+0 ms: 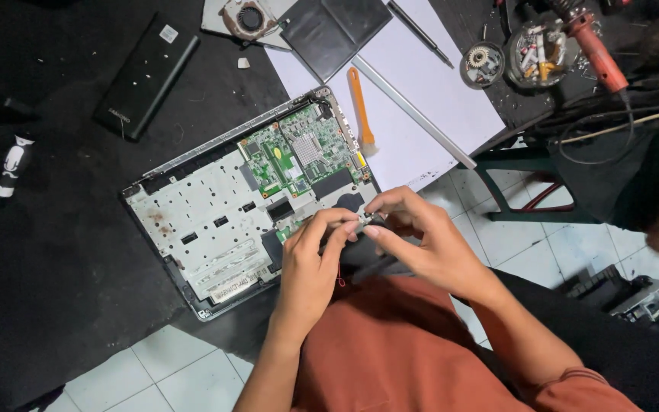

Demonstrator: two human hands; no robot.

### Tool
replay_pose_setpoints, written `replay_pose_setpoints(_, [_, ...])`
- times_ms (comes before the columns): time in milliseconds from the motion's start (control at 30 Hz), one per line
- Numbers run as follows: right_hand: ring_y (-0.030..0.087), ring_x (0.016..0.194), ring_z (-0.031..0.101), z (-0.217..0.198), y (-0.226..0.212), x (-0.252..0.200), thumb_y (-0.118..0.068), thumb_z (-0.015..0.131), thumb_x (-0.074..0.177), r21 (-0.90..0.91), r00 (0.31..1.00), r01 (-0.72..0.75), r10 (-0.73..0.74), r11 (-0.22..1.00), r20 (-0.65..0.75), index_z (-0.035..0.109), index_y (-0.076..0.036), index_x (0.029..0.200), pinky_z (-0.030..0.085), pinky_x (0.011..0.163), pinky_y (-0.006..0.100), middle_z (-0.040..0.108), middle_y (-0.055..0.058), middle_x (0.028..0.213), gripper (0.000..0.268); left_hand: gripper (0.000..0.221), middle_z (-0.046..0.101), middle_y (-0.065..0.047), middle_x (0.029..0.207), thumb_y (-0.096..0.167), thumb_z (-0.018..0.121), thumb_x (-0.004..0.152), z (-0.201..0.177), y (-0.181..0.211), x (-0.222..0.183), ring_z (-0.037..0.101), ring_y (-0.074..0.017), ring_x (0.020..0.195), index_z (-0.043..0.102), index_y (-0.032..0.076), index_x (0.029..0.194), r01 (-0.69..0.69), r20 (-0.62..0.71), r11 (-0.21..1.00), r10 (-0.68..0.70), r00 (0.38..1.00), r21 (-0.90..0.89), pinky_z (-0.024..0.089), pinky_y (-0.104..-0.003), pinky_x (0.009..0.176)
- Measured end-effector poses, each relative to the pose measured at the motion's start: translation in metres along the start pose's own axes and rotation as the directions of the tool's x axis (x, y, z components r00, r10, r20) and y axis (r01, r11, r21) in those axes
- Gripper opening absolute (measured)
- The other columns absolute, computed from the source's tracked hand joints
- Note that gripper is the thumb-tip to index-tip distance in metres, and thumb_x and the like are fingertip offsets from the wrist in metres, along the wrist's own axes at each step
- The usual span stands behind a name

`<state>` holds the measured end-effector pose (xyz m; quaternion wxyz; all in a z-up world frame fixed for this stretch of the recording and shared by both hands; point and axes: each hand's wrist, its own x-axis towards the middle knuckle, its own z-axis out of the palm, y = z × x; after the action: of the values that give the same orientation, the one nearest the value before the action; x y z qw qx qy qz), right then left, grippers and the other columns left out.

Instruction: Disassembling a laptop by removing internal screws, the cooling fan, and disconnecting ribbon cables from the motherboard.

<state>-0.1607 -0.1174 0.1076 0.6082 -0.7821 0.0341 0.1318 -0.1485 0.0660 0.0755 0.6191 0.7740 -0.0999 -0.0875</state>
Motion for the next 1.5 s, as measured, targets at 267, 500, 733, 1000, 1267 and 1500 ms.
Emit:
replay_pose_setpoints(267, [0.018,0.065,0.066,-0.001,0.007,-0.006,0.000,0.064,0.095,0.114,0.998,-0.058,0.061,0.992,-0.027,0.065,0.000,0.113,0.062,0.063,0.038,0.063,0.010,0.082,0.018,0.011,0.076,-0.006,0.079,0.014,0.061,0.103,0.008,-0.011,-0.004,0.072,-0.0249,0.077,0.070,0.013,0.110,-0.045,-0.007,0.999,0.045,0.999,0.030,0.057,-0.040,0.079])
replay_pose_setpoints(500, [0.020,0.066,0.071,-0.001,0.007,-0.004,0.002,0.062,0.095,0.124,1.000,0.012,-0.013,0.992,0.006,0.065,-0.002,0.112,0.062,0.063,0.038,0.065,0.009,0.087,0.017,0.007,0.078,-0.005,0.078,0.015,0.066,0.101,0.008,-0.011,-0.006,0.074,-0.0229,0.076,0.071,0.012,0.103,-0.013,-0.024,1.000,0.013,1.000,0.001,0.058,-0.036,0.081])
replay_pose_setpoints(733, [0.022,0.070,0.068,-0.007,0.008,-0.002,-0.002,0.072,0.091,0.010,1.000,0.010,-0.010,1.000,0.003,0.059,0.000,0.112,0.059,0.067,0.044,0.067,0.014,0.092,0.024,0.010,0.078,-0.008,0.080,0.016,0.060,0.104,0.018,-0.012,-0.006,0.074,-0.0196,0.077,0.069,0.010,0.103,0.090,-0.001,0.987,-0.091,0.996,-0.134,0.057,-0.036,0.078])
replay_pose_setpoints(1000, [0.032,0.090,0.072,-0.013,-0.005,0.002,-0.010,0.071,0.096,-0.414,0.982,0.167,-0.188,0.895,-0.011,0.071,-0.006,0.111,0.059,0.082,0.046,0.071,0.011,0.098,0.016,0.014,0.077,-0.012,0.091,0.015,0.061,0.103,0.037,-0.027,-0.004,0.065,-0.0121,0.079,0.070,0.005,0.102,0.338,0.110,0.819,-0.325,0.939,-0.463,0.056,-0.029,0.078])
replay_pose_setpoints(1267, [0.033,0.088,0.071,-0.014,0.004,0.002,-0.005,0.071,0.094,-0.488,0.977,0.184,-0.215,0.853,-0.006,0.070,-0.007,0.113,0.059,0.081,0.048,0.067,0.013,0.098,0.019,0.014,0.073,-0.011,0.088,0.014,0.063,0.102,0.042,-0.029,0.004,0.065,-0.0116,0.077,0.071,0.003,0.102,0.358,0.093,0.799,-0.360,0.928,-0.483,0.057,-0.028,0.075])
replay_pose_setpoints(1500, [0.029,0.085,0.073,-0.015,0.024,0.002,-0.004,0.073,0.093,-0.614,0.939,0.259,-0.344,0.746,-0.021,0.072,-0.012,0.108,0.059,0.080,0.041,0.068,0.010,0.103,0.017,0.014,0.072,-0.013,0.088,0.012,0.062,0.101,0.040,-0.025,0.008,0.066,-0.0118,0.076,0.071,0.002,0.103,0.355,0.085,0.833,-0.354,0.932,-0.425,0.056,-0.030,0.075])
